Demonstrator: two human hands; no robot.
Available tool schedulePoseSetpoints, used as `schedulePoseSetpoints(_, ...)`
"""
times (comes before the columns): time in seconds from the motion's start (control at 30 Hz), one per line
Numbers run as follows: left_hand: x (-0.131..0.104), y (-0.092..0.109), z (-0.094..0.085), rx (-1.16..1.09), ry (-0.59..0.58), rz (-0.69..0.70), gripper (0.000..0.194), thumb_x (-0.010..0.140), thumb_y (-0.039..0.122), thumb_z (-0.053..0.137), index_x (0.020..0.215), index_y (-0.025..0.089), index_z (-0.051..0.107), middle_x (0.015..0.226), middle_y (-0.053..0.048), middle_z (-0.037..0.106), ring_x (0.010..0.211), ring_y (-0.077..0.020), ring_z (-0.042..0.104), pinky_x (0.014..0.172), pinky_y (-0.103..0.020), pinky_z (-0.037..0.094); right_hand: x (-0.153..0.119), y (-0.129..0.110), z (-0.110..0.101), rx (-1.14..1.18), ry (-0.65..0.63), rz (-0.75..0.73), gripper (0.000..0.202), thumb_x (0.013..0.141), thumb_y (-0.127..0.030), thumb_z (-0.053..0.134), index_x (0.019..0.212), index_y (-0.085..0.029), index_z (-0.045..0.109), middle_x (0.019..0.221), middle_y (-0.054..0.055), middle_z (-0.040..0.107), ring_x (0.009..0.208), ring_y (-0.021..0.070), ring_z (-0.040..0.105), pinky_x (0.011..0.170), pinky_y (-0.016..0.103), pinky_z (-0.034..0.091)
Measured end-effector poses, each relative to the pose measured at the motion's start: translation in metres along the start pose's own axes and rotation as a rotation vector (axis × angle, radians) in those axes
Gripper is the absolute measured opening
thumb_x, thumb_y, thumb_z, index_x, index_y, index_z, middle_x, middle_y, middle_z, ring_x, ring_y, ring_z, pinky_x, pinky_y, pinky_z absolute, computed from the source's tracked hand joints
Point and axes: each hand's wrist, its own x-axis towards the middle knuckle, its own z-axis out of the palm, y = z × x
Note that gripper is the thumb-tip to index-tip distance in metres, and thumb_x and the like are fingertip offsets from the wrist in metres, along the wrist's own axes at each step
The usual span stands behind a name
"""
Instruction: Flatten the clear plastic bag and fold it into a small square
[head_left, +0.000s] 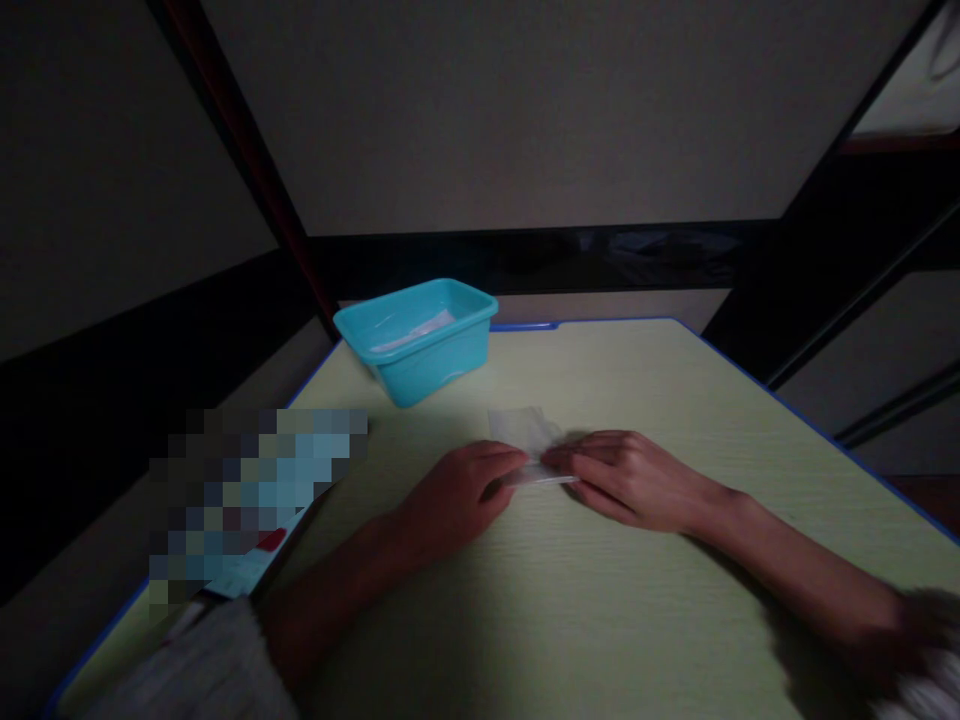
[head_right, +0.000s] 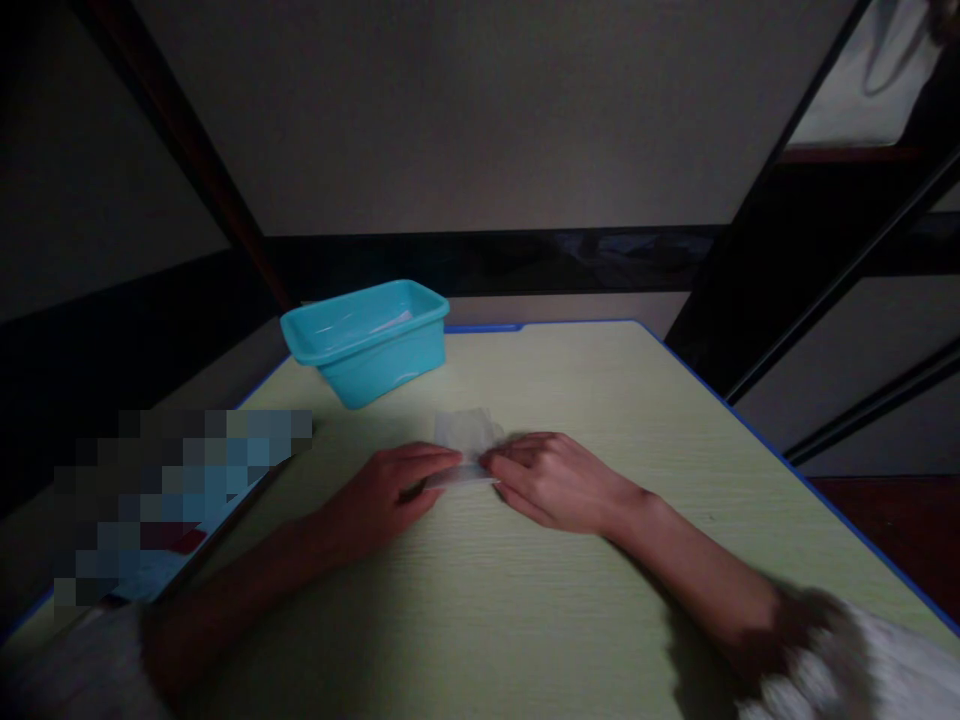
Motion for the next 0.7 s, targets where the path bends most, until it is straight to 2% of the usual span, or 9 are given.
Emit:
schedulePoseSetpoints(0.1,0.004,0.0,-0.002,-0.098,0.057,-0.071,0.022,0.075,0.012,0.046,0.086,0.012,0.066,0.089,-0.006,0.068,0.081,-0.0161,0.062,0.077,-0.026,0.047,0.0,0.001,-0.001,0.06,0.004,0.053,0.027,0.091,-0.023,0.031,0.083,-0.013,0.055,0.071,0.007,0.059,0.066,0.0153,0.055,0.063,0.028,0.044)
schedulePoseSetpoints(0.17,0.006,0.001,-0.004,-0.132,0.074,-0.165,0.018,0.075,0.014,0.049,0.077,0.012,0.066,0.079,-0.005,0.068,0.072,-0.0152,0.061,0.069,-0.024,0.046,0.0,0.002,0.0,0.135,0.035,0.116,0.027,0.091,-0.025,0.032,0.076,-0.016,0.052,0.063,0.003,0.054,0.058,0.013,0.05,0.056,0.025,0.04)
schedulePoseSetpoints(0.27,0.008,0.002,-0.007,-0.166,0.101,-0.344,0.016,0.074,0.017,0.052,0.064,0.012,0.063,0.063,-0.001,0.062,0.059,-0.0128,0.056,0.054,-0.02,0.04,0.0,0.002,0.002,0.324,0.102,0.273,0.022,0.089,-0.028,0.037,0.072,-0.017,0.048,0.056,-0.002,0.047,0.047,0.0094,0.042,0.046,0.022,0.032)
schedulePoseSetpoints(0.37,0.012,0.002,-0.007,-0.256,0.131,-0.468,0.018,0.071,0.018,0.053,0.056,0.012,0.059,0.051,0.004,0.054,0.05,-0.0099,0.05,0.047,-0.018,0.033,0.005,0.001,0.004,0.544,0.161,0.455,0.019,0.086,-0.03,0.04,0.072,-0.018,0.046,0.055,-0.004,0.046,0.047,0.0089,0.04,0.044,0.021,0.031)
schedulePoseSetpoints(0.53,0.019,0.0,-0.008,-0.34,0.146,-0.59,0.018,0.068,0.015,0.053,0.051,0.013,0.057,0.045,0.006,0.051,0.045,-0.0084,0.047,0.044,-0.016,0.031,0.019,0.003,0.009,0.782,0.233,0.658,0.017,0.08,-0.031,0.044,0.069,-0.018,0.045,0.055,-0.003,0.044,0.048,0.0091,0.038,0.042,0.021,0.028)
schedulePoseSetpoints(0.7,0.025,-0.001,-0.009,-0.37,0.147,-0.676,0.016,0.067,0.01,0.054,0.053,0.012,0.059,0.048,0.004,0.057,0.043,-0.0075,0.049,0.042,-0.015,0.035,0.028,0.008,0.015,0.709,0.239,0.756,0.01,0.074,-0.022,0.046,0.065,-0.017,0.047,0.051,-0.002,0.046,0.045,0.0092,0.038,0.042,0.022,0.027)
